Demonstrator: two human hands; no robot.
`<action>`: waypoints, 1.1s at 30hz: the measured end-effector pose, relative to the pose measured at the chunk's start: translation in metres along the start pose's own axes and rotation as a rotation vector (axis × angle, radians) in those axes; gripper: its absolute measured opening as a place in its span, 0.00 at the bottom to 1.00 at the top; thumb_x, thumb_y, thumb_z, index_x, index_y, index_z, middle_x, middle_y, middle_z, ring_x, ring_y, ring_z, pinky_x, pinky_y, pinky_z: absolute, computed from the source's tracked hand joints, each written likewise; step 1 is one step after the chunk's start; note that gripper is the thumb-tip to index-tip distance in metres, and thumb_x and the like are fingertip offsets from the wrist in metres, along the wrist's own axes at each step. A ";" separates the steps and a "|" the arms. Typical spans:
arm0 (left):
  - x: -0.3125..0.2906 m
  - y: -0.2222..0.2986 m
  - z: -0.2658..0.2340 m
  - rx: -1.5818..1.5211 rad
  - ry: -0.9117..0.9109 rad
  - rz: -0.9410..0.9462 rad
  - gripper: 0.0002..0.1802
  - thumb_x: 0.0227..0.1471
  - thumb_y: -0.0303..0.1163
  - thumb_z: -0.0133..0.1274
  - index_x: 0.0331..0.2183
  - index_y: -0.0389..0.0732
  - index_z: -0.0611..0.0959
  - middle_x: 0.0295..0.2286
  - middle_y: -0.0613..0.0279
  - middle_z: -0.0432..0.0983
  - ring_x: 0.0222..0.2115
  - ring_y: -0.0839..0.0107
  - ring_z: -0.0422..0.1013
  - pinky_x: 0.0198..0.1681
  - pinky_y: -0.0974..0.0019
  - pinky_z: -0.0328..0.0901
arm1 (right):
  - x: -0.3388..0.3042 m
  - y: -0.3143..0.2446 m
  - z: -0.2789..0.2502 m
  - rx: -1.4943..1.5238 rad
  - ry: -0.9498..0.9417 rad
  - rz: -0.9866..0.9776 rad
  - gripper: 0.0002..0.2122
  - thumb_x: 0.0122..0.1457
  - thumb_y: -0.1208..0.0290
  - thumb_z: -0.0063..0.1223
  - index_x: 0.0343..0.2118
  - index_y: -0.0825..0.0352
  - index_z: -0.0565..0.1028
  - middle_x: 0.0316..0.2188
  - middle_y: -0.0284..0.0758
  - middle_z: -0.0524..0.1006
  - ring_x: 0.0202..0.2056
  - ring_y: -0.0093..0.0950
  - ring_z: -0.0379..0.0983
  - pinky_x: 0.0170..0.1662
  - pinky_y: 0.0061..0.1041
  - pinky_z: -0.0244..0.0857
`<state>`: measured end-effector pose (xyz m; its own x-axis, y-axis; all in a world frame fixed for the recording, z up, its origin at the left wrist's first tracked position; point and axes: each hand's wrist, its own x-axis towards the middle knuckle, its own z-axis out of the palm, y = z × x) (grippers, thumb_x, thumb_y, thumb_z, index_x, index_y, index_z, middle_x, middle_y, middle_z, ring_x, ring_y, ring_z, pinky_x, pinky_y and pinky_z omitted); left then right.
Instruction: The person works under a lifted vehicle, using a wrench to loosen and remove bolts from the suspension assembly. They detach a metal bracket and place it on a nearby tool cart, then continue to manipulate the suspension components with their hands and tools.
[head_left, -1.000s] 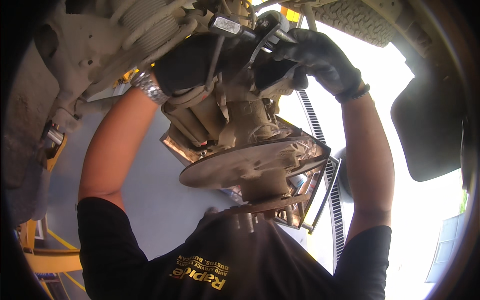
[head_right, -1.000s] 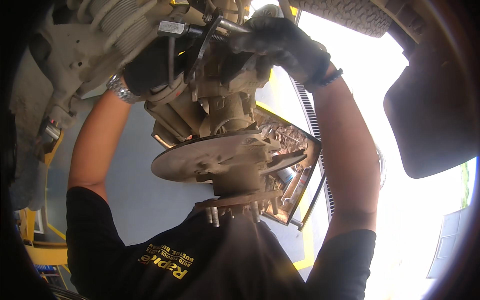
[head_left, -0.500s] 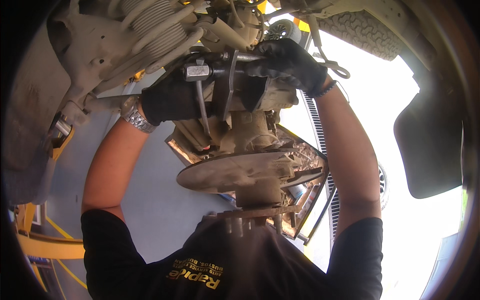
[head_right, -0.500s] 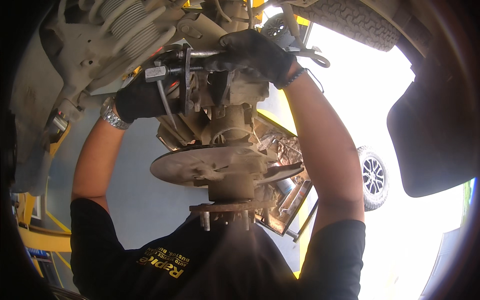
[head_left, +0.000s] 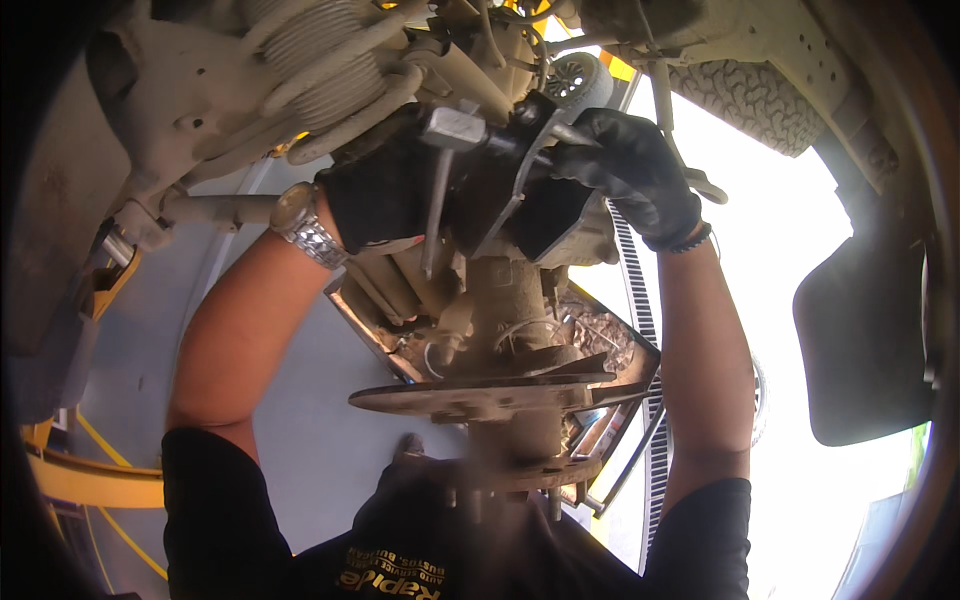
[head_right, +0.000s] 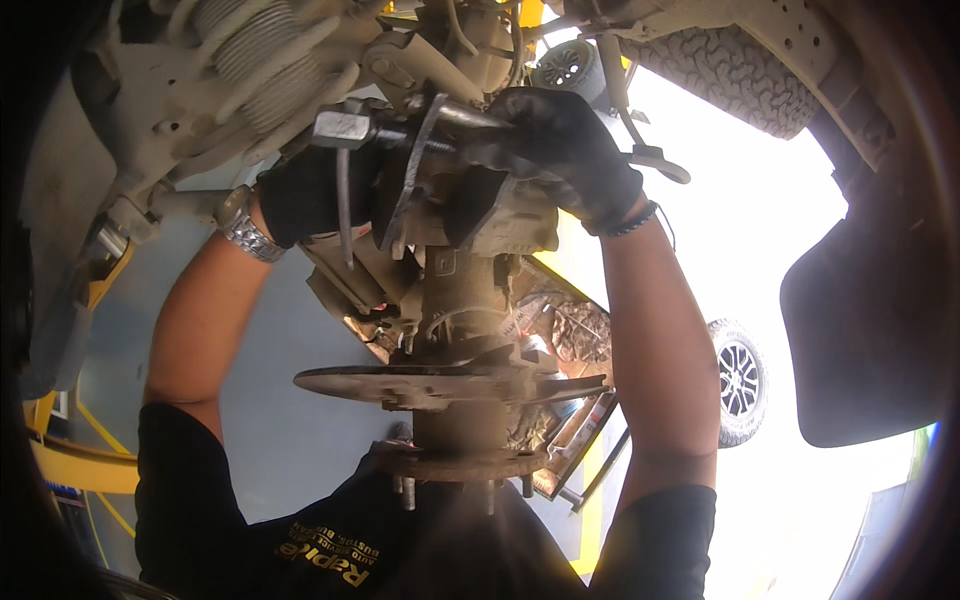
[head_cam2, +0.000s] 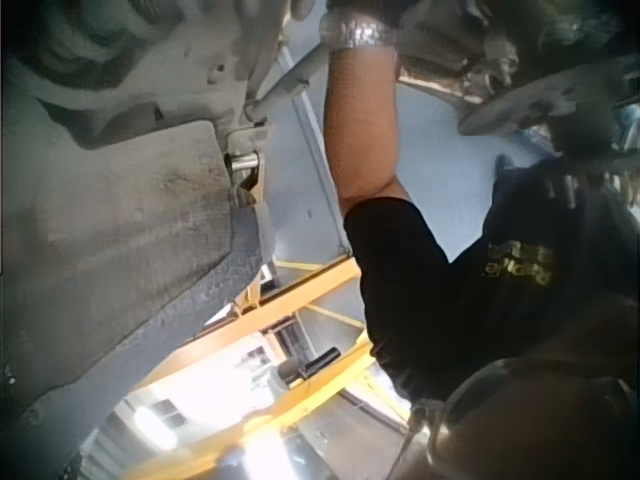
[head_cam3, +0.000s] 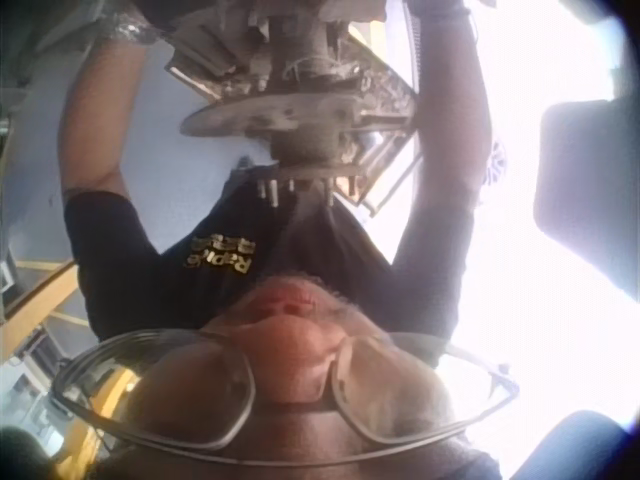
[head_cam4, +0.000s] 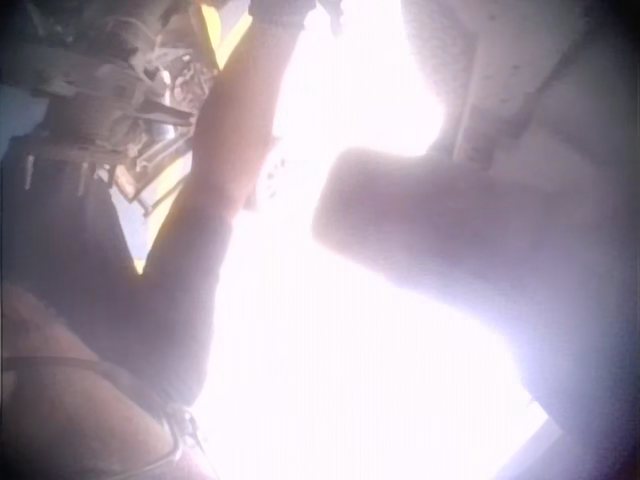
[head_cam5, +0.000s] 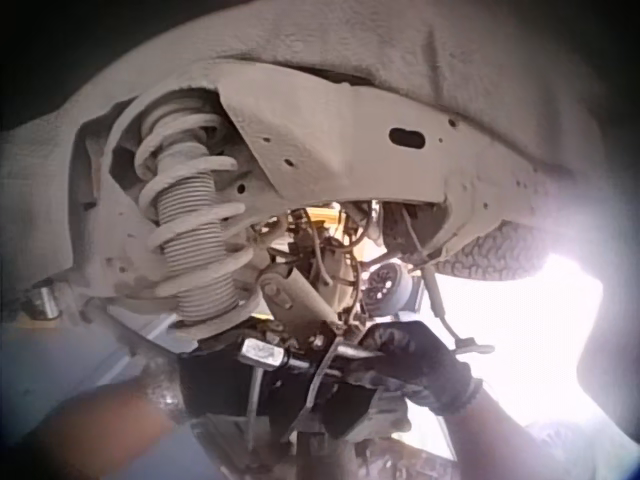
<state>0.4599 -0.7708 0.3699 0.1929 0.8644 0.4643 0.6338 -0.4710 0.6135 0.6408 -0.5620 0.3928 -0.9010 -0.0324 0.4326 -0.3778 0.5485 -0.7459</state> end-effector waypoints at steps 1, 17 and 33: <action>-0.002 -0.009 0.001 0.171 0.008 0.026 0.21 0.59 0.37 0.44 0.53 0.41 0.67 0.47 0.55 0.70 0.45 0.67 0.70 0.48 0.63 0.67 | -0.002 0.002 -0.005 -0.086 -0.049 -0.065 0.23 0.56 0.55 0.54 0.42 0.74 0.70 0.37 0.43 0.76 0.34 0.31 0.75 0.44 0.23 0.69; -0.018 -0.013 0.020 -0.358 0.277 -0.342 0.33 0.58 0.53 0.40 0.56 0.39 0.62 0.55 0.48 0.59 0.56 0.52 0.58 0.59 0.54 0.57 | 0.015 0.012 -0.021 -0.419 -0.095 -0.674 0.14 0.56 0.76 0.55 0.42 0.77 0.68 0.36 0.44 0.77 0.40 0.31 0.76 0.42 0.22 0.72; -0.053 0.064 0.015 -0.295 0.618 -0.231 0.34 0.52 0.39 0.52 0.56 0.33 0.63 0.45 0.52 0.72 0.42 0.66 0.71 0.42 0.67 0.67 | 0.017 0.031 -0.019 -0.423 -0.113 -0.555 0.24 0.58 0.50 0.48 0.43 0.72 0.72 0.37 0.40 0.74 0.35 0.31 0.71 0.39 0.27 0.65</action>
<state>0.5013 -0.8441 0.3756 -0.4357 0.7315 0.5245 0.3621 -0.3911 0.8461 0.6178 -0.5297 0.3870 -0.6243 -0.4756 0.6198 -0.6935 0.7026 -0.1594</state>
